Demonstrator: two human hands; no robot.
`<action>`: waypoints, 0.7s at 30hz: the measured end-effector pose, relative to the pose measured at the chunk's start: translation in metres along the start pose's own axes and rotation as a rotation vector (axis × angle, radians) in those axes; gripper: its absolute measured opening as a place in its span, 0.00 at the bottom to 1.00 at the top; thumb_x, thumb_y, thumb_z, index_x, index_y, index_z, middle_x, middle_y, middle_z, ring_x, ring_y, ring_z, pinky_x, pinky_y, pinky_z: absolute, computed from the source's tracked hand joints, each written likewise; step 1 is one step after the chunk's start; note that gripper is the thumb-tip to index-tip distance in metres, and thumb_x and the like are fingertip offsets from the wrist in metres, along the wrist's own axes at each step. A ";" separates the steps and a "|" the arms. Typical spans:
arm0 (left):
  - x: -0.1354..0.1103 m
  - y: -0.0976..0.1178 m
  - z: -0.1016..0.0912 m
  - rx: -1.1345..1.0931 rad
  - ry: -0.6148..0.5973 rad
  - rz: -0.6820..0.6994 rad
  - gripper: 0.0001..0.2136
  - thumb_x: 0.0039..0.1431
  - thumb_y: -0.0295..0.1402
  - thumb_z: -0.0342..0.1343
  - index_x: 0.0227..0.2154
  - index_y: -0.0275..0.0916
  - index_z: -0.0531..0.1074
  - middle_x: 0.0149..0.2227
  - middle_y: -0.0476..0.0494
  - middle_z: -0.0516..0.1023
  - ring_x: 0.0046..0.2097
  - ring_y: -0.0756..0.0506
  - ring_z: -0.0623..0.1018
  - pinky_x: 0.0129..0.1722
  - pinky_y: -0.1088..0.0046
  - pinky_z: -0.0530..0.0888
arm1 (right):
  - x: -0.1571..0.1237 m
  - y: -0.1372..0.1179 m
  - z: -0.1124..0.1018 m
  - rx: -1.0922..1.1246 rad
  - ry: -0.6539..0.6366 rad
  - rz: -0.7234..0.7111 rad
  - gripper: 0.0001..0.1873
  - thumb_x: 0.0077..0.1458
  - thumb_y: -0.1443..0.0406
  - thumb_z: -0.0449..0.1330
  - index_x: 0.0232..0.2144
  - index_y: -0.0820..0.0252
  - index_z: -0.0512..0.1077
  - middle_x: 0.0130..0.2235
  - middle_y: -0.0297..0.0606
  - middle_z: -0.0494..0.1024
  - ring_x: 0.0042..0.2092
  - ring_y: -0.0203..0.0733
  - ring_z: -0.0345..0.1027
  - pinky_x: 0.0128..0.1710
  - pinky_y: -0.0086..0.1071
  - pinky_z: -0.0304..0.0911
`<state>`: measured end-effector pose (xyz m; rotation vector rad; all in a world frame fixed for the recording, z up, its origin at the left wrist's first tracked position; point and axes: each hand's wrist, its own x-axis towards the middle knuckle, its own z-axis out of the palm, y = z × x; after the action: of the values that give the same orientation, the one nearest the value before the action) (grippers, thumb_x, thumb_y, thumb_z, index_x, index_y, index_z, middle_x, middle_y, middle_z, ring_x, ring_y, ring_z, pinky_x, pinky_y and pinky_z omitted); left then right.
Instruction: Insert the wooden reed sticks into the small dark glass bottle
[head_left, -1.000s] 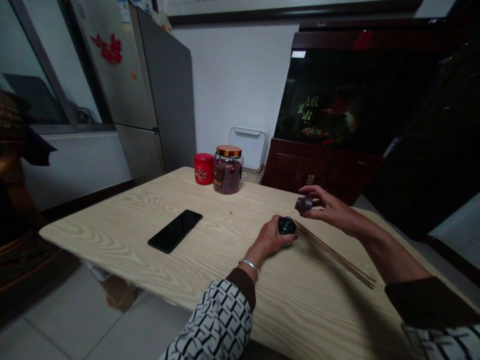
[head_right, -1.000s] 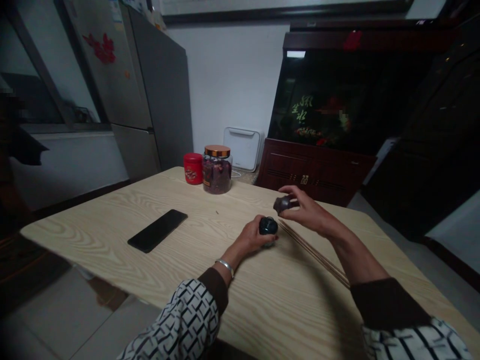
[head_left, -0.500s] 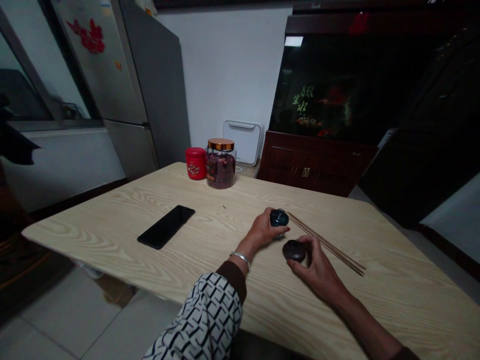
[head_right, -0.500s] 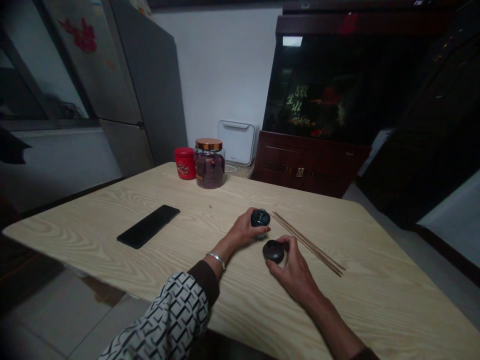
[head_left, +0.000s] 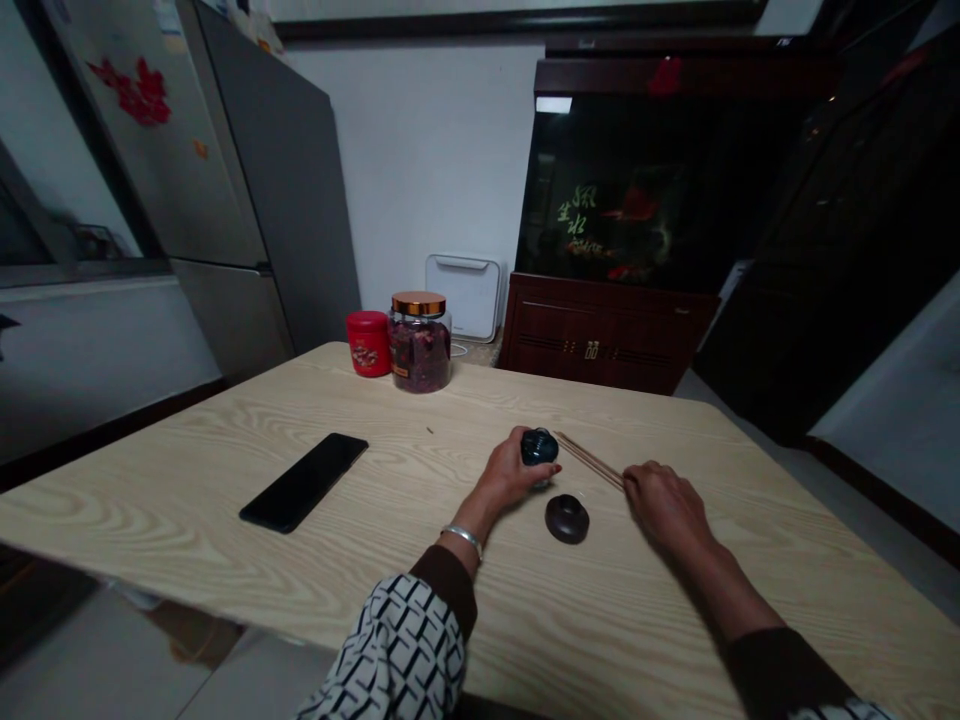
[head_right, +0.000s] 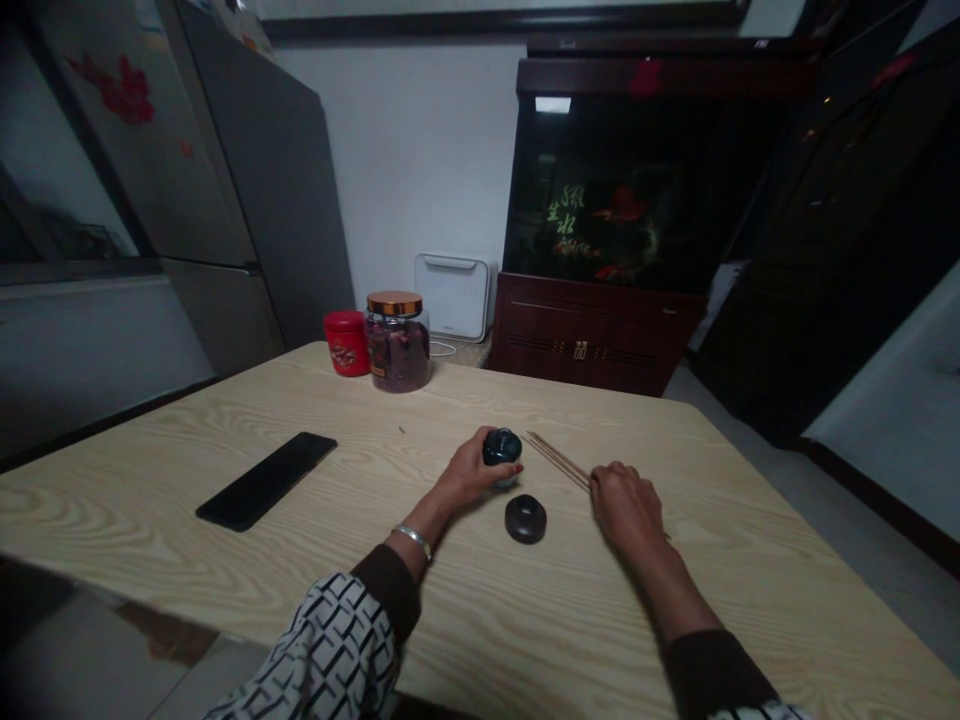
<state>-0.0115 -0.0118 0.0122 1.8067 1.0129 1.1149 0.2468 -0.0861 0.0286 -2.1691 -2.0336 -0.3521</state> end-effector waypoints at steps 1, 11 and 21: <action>0.000 -0.001 0.000 0.002 -0.003 0.003 0.27 0.46 0.43 0.70 0.47 0.38 0.70 0.40 0.42 0.78 0.41 0.42 0.77 0.44 0.65 0.74 | 0.000 -0.002 0.001 -0.014 0.006 0.009 0.16 0.64 0.65 0.50 0.36 0.58 0.78 0.39 0.48 0.78 0.43 0.50 0.71 0.41 0.38 0.60; 0.000 -0.001 0.002 -0.037 0.002 -0.022 0.26 0.46 0.42 0.70 0.47 0.38 0.70 0.40 0.42 0.78 0.42 0.42 0.77 0.44 0.64 0.75 | 0.003 -0.001 -0.004 0.098 0.019 0.083 0.13 0.62 0.65 0.50 0.33 0.55 0.75 0.39 0.43 0.78 0.42 0.47 0.72 0.32 0.35 0.55; 0.001 -0.001 0.003 -0.059 -0.010 -0.035 0.27 0.46 0.40 0.70 0.49 0.37 0.69 0.41 0.40 0.78 0.43 0.42 0.77 0.44 0.64 0.74 | 0.053 -0.024 -0.084 1.450 0.500 0.234 0.14 0.49 0.55 0.65 0.34 0.57 0.71 0.34 0.37 0.78 0.34 0.39 0.72 0.29 0.31 0.67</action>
<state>-0.0087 -0.0107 0.0104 1.7399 0.9917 1.1027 0.2197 -0.0553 0.1224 -1.1459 -1.0450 0.4563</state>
